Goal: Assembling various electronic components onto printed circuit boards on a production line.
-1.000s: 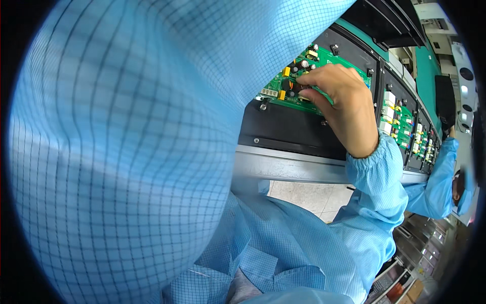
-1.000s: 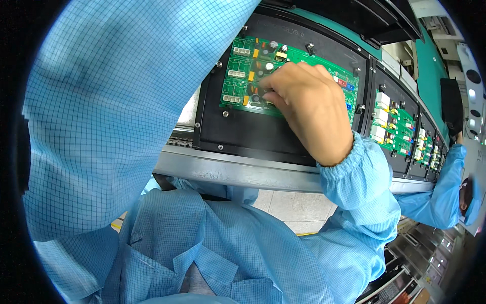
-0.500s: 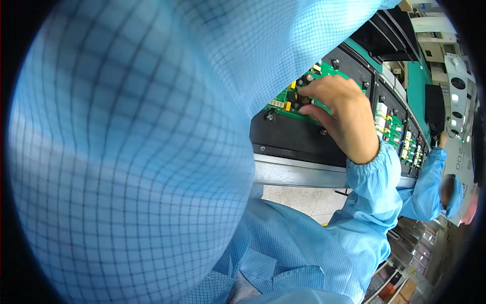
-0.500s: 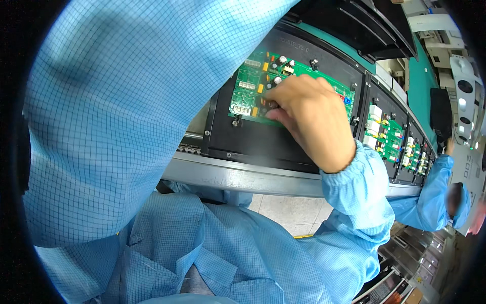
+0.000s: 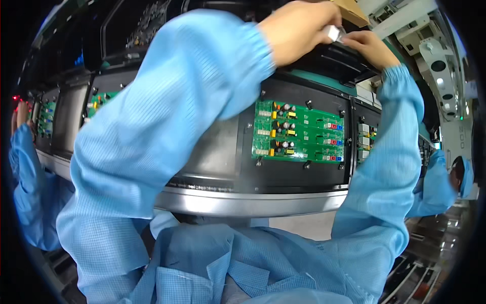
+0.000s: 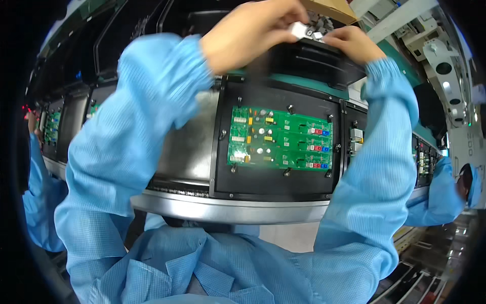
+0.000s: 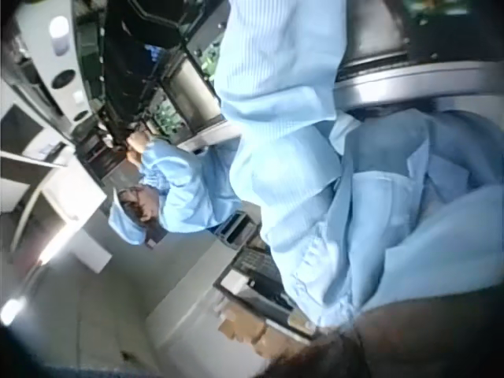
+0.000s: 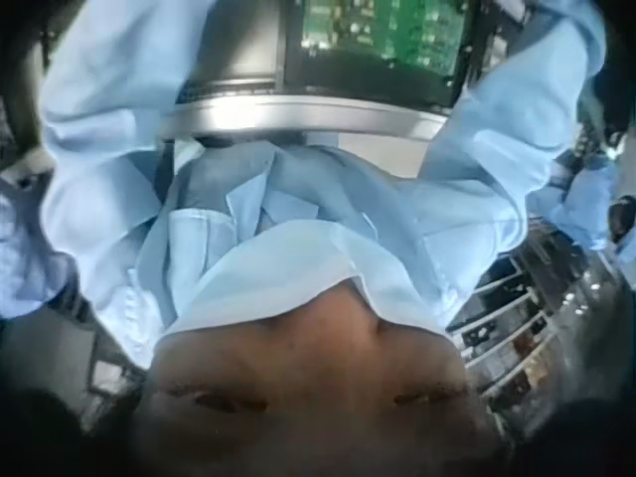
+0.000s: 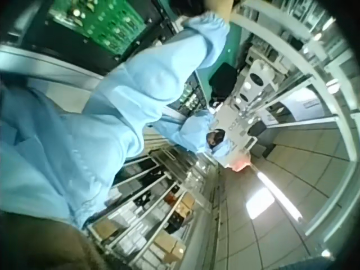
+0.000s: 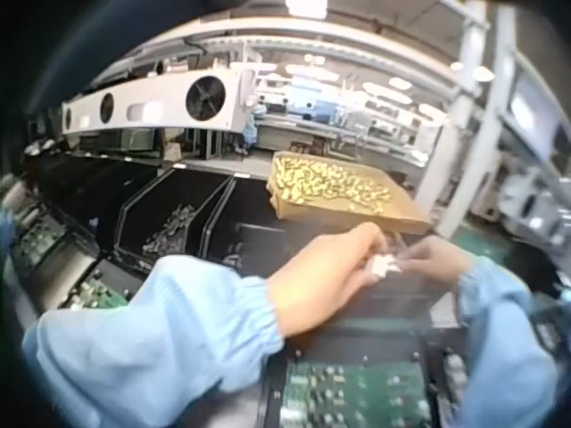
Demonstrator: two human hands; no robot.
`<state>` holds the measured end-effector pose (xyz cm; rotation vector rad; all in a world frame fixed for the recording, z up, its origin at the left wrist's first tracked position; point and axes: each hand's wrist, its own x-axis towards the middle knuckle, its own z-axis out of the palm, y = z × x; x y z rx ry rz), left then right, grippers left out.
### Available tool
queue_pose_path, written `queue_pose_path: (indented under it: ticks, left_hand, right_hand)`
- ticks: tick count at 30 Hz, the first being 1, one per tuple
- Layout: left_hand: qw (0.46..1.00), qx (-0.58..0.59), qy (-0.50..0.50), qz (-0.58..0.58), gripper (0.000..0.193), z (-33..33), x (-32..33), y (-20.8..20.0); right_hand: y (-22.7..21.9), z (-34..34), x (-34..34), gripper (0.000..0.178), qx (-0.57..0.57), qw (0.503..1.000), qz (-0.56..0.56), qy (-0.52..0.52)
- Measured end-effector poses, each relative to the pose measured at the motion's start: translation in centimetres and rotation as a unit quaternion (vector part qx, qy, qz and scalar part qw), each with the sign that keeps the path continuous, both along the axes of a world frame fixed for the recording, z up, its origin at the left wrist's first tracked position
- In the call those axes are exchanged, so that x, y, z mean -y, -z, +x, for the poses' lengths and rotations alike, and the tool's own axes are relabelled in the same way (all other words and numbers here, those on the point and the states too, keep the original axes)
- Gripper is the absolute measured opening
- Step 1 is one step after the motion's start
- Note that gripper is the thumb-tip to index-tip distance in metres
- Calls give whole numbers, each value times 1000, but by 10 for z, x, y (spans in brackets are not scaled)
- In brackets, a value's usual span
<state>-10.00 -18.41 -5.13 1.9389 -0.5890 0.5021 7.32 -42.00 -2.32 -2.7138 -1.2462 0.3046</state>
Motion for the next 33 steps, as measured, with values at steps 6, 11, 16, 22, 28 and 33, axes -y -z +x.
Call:
queue_pose_path:
  ticks: [6, 11, 16, 22, 28, 33]
  left_hand:
    - [997, -77, 6, 25, 28, -78, -22, 3]
    - [993, -83, 63, 49, 26, -97, -29, 0]
    - [969, -205, 107, -90, 30, -117, -42, 17]
    - [975, -215, 60, -19, 31, -119, -45, 18]
    - [951, -301, 25, -58, 26, -97, -59, 33]
    - [929, -363, 34, -64, 25, -101, -73, 53]
  right_hand:
    - [38, 41, -66, 37, -30, 982, -188, 9]
    - [60, 93, -54, 29, 99, 955, -280, 12]
    - [50, 55, -96, 21, 84, 973, -217, 2]
    - [46, 56, -98, 30, -27, 974, -213, 67]
    - [56, 73, -117, 38, 110, 980, -168, 11]
    - [55, 51, -99, 43, 199, 952, 123, -199]
